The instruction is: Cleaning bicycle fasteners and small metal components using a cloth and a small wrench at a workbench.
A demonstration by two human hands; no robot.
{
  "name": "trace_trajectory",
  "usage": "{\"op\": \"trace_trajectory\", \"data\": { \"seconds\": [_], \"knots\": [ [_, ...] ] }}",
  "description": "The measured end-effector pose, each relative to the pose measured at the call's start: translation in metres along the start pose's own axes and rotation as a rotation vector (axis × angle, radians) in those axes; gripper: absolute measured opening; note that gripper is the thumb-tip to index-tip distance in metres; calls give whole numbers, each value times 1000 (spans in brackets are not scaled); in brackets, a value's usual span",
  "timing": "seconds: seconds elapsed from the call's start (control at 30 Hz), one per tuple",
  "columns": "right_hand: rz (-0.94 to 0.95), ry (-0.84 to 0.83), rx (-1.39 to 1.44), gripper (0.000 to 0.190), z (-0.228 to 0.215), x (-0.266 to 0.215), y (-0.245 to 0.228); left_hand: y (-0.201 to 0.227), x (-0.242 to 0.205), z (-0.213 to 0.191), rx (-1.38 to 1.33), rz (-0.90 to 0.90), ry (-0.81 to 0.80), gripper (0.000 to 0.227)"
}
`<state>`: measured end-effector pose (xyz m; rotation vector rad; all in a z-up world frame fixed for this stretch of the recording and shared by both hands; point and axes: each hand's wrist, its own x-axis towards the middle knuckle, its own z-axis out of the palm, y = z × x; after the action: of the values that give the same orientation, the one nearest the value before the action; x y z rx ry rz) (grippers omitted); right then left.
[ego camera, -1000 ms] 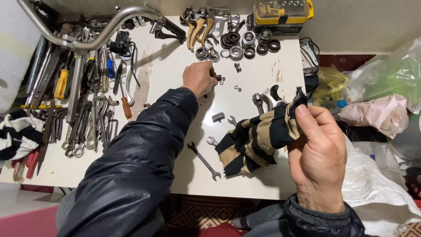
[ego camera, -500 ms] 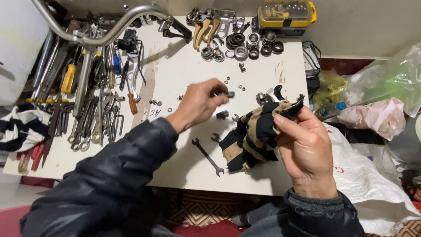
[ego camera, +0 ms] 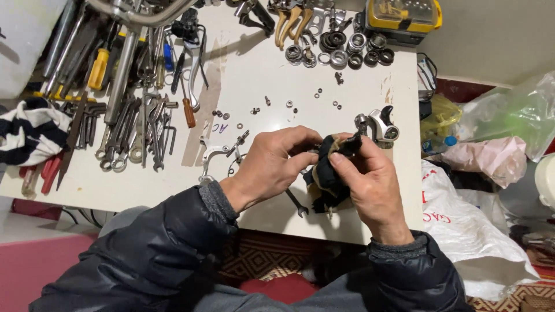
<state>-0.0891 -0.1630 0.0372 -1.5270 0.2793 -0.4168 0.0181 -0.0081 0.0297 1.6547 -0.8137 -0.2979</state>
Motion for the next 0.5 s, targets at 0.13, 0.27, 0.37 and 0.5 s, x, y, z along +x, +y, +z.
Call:
{"op": "trace_trajectory", "data": {
  "seconds": [0.13, 0.27, 0.37, 0.5],
  "knots": [
    [47, -55, -145, 14, 13, -10, -13, 1, -2, -7, -12, 30, 22, 24],
    [58, 5, -89, 11, 11, -9, 9, 2, -8, -6, -55, -3, -13, 24],
    [27, 31, -110, 9, 8, -9, 10, 6, -11, -4, -114, -37, -18, 27],
    [-10, 40, -176, 9, 6, -10, 17, 9, -14, -6, -130, -97, -29, 26]
  ]
}}
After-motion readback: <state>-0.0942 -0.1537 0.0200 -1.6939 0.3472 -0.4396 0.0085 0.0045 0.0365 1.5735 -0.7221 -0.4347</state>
